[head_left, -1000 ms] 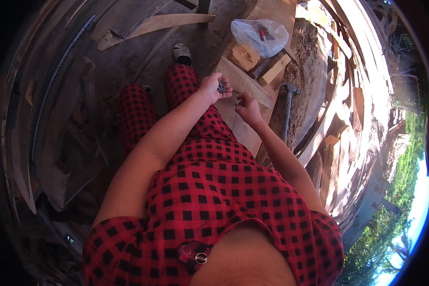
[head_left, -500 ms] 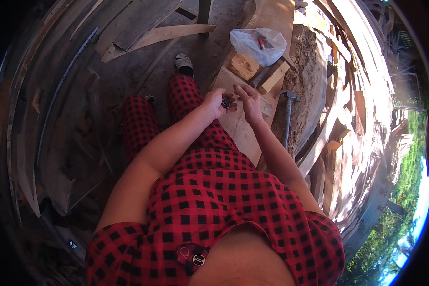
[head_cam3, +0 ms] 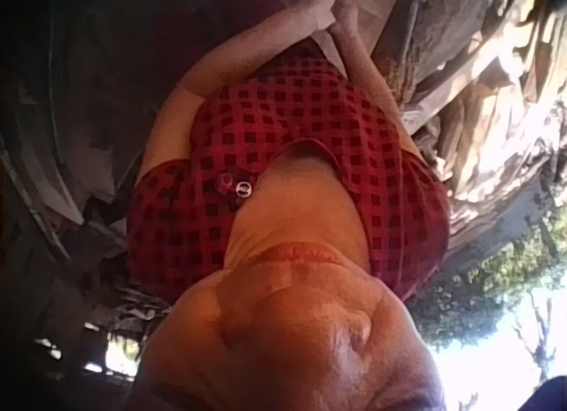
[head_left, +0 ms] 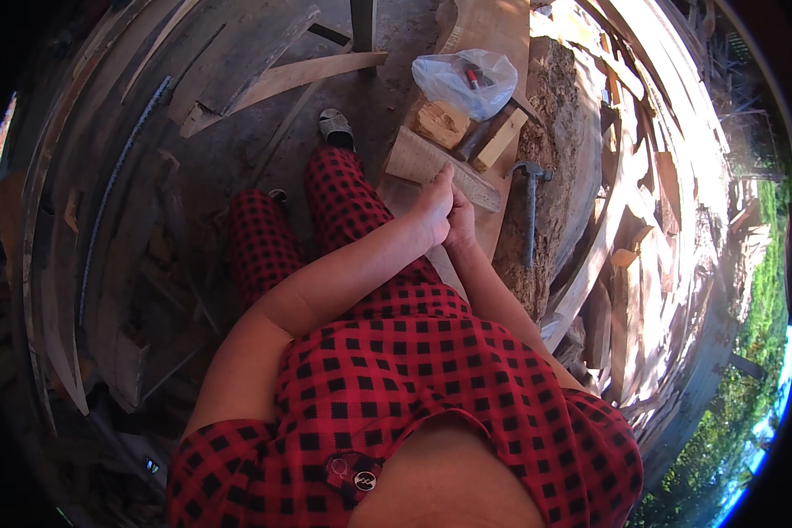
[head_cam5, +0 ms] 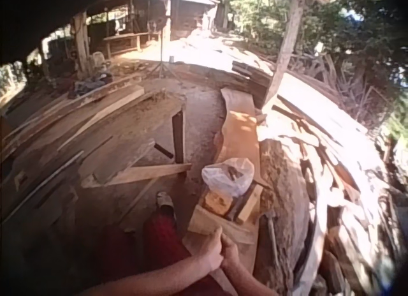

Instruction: Sanding wood pieces and nailing them together on a workshop bench.

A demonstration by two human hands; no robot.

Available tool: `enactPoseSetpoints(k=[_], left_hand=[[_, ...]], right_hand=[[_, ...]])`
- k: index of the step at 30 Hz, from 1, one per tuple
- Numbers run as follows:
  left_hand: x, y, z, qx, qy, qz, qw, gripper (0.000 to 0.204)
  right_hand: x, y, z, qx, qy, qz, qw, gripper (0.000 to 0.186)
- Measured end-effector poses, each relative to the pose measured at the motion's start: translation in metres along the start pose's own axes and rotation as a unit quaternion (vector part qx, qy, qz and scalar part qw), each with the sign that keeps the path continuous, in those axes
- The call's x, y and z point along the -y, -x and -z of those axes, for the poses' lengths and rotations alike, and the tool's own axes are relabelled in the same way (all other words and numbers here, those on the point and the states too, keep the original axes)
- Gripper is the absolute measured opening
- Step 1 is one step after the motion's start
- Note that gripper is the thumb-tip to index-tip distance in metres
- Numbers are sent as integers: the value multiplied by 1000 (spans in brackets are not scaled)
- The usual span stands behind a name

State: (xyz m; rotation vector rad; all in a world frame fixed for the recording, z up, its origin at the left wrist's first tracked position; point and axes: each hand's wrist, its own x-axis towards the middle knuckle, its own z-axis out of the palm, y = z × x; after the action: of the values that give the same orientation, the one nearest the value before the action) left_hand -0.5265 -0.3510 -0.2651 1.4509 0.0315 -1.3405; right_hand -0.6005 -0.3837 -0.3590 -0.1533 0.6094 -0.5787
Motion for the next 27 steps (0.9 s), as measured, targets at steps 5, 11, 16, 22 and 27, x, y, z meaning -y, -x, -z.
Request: enactPoseSetpoints(k=[5, 11, 16, 22, 27], left_hand=[[-3, 4, 4, 60, 221, 90, 969, 46], [-18, 16, 4, 27, 205, 119, 971, 87], [-36, 29, 11, 85, 175, 164, 967, 97], [-60, 31, 40, 134, 181, 87, 970, 92], [-19, -11, 57, 72, 217, 100, 968, 86]], right_hand=[[1, 8, -5, -37, 37, 7, 999, 27], [-3, 21, -23, -84, 20, -14, 996, 28], [-3, 15, -3, -59, -24, -36, 997, 29], [47, -9, -22, -111, -33, -67, 991, 25], [129, -74, -68, -88, 62, 36, 993, 26]])
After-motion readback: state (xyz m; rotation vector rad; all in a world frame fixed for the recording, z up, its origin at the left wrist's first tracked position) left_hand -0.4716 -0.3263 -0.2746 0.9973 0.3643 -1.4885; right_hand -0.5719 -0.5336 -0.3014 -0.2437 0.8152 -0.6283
